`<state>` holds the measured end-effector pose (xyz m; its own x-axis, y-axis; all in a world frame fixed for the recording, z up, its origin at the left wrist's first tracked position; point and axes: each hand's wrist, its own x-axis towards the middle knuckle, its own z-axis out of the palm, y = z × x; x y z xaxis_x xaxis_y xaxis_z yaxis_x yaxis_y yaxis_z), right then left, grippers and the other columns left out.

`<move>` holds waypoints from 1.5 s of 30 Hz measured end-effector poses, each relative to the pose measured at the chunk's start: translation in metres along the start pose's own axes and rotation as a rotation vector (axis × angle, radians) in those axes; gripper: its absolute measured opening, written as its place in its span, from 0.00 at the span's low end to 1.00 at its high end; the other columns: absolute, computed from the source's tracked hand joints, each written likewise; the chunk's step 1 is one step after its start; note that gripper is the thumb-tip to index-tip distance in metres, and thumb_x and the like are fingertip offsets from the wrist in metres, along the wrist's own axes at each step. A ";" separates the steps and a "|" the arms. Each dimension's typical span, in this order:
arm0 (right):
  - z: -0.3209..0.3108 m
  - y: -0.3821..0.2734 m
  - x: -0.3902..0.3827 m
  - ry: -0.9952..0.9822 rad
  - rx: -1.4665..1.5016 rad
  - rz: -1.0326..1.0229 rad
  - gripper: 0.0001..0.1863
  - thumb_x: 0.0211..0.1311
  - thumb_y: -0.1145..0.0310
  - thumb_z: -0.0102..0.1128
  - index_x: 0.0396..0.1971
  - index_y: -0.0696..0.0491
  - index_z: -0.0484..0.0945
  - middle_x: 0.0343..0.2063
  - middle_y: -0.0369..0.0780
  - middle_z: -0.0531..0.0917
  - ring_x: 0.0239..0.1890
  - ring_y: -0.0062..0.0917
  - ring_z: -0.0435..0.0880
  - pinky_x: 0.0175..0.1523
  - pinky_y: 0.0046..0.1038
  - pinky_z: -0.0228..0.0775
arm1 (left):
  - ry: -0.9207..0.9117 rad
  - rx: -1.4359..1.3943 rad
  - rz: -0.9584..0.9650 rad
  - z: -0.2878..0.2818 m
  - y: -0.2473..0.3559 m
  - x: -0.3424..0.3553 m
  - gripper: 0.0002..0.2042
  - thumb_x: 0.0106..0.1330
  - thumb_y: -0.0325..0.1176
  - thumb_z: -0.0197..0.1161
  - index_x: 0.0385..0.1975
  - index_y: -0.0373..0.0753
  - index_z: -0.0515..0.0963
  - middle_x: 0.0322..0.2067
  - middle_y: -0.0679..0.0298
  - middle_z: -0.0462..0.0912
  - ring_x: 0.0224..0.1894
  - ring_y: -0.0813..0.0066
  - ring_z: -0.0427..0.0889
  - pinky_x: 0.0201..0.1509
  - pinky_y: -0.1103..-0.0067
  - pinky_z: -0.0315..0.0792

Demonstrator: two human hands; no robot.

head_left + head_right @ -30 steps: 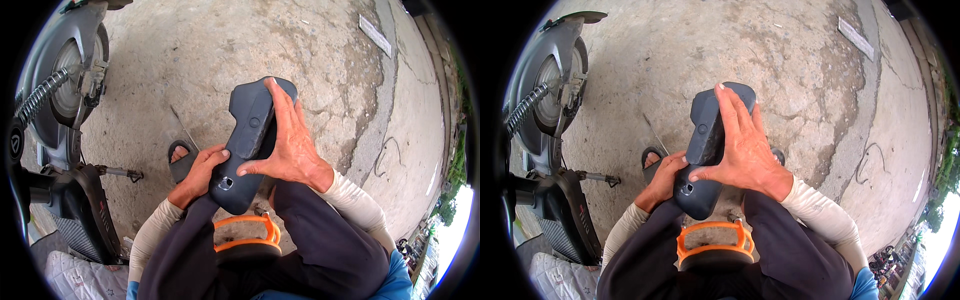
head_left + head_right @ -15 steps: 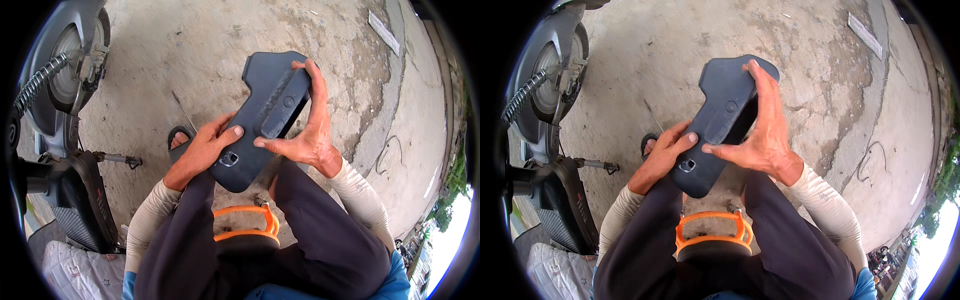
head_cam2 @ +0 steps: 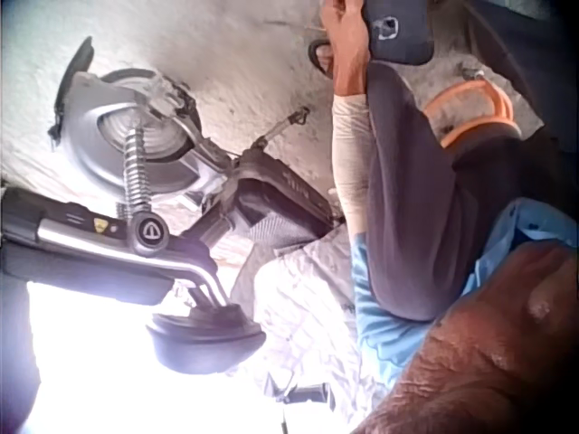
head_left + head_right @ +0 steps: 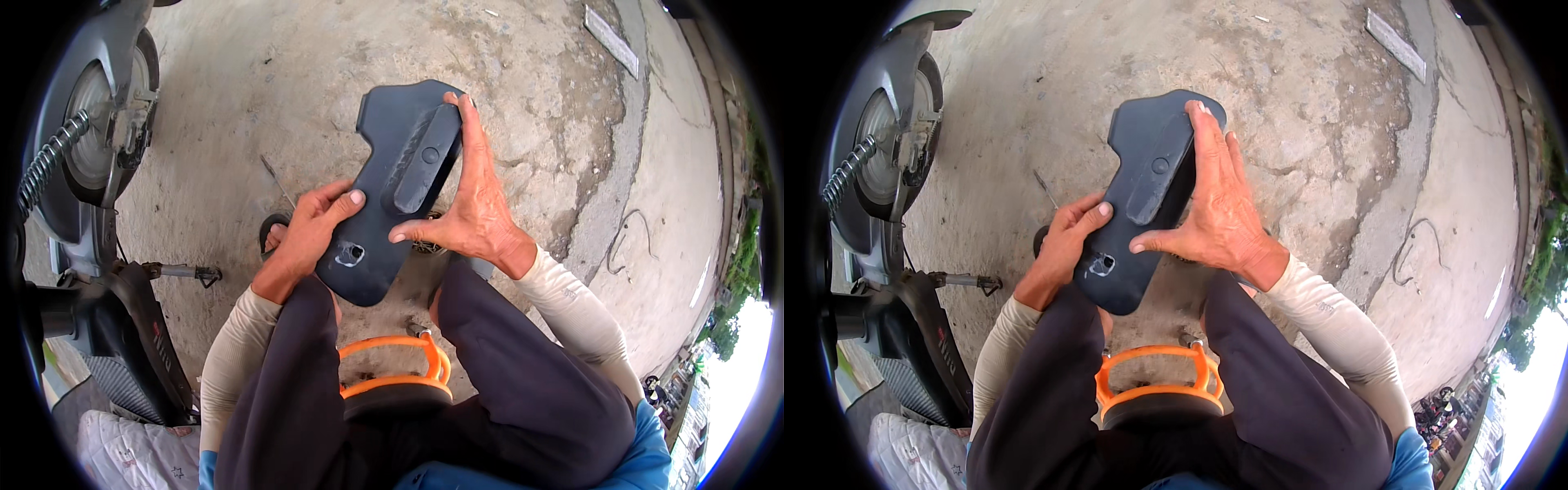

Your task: The person selects screws from a container and uses a screwdriver to remove a black plastic cover from the side of a scooter. They then reattach the cover using the screws.

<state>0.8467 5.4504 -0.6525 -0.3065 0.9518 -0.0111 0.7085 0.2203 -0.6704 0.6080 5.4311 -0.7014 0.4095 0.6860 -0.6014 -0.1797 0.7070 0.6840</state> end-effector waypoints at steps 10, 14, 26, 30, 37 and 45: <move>-0.011 -0.020 0.001 0.152 0.148 -0.187 0.76 0.24 0.61 0.88 0.75 0.60 0.43 0.68 0.56 0.60 0.68 0.56 0.63 0.68 0.51 0.63 | -0.008 0.455 0.122 0.022 0.019 -0.024 0.17 0.75 0.37 0.58 0.54 0.31 0.79 0.41 0.58 0.87 0.40 0.76 0.84 0.43 0.79 0.77; -0.025 -0.024 0.000 0.159 0.135 -0.318 0.71 0.22 0.66 0.84 0.74 0.58 0.49 0.66 0.55 0.61 0.67 0.55 0.64 0.66 0.48 0.67 | 0.233 0.701 0.355 0.028 0.056 -0.041 0.16 0.68 0.32 0.65 0.53 0.33 0.80 0.40 0.54 0.87 0.37 0.71 0.84 0.42 0.79 0.75; -0.098 -0.090 0.021 0.237 0.040 -0.588 0.65 0.21 0.69 0.81 0.72 0.54 0.57 0.62 0.52 0.66 0.63 0.52 0.71 0.56 0.45 0.74 | 0.107 1.277 0.809 0.097 0.184 -0.112 0.15 0.55 0.26 0.72 0.41 0.33 0.81 0.29 0.57 0.85 0.28 0.68 0.84 0.32 0.76 0.78; -0.141 -0.122 0.021 0.197 -0.119 -0.644 0.63 0.23 0.67 0.80 0.71 0.53 0.60 0.61 0.51 0.67 0.64 0.51 0.71 0.53 0.45 0.75 | 0.156 1.365 0.951 0.119 0.212 -0.142 0.13 0.56 0.34 0.72 0.33 0.34 0.77 0.25 0.55 0.83 0.26 0.54 0.84 0.28 0.67 0.76; -0.193 -0.157 -0.002 0.220 -0.250 -0.642 0.61 0.23 0.67 0.78 0.70 0.52 0.62 0.60 0.51 0.68 0.63 0.50 0.71 0.51 0.42 0.75 | 0.178 1.418 1.015 0.151 0.229 -0.173 0.12 0.55 0.28 0.73 0.36 0.33 0.79 0.26 0.57 0.84 0.26 0.63 0.86 0.32 0.74 0.80; -0.203 -0.184 -0.049 0.516 -0.306 -0.572 0.62 0.21 0.68 0.80 0.69 0.54 0.63 0.61 0.53 0.67 0.61 0.55 0.72 0.50 0.45 0.76 | 0.198 1.300 1.228 0.185 0.217 -0.210 0.17 0.53 0.24 0.75 0.42 0.36 0.77 0.33 0.58 0.83 0.30 0.65 0.85 0.32 0.77 0.80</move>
<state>0.8600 5.4060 -0.3780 -0.3944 0.6368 0.6625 0.6962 0.6776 -0.2370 0.6490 5.4084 -0.3504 0.4778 0.7369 0.4782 0.5173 -0.6760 0.5248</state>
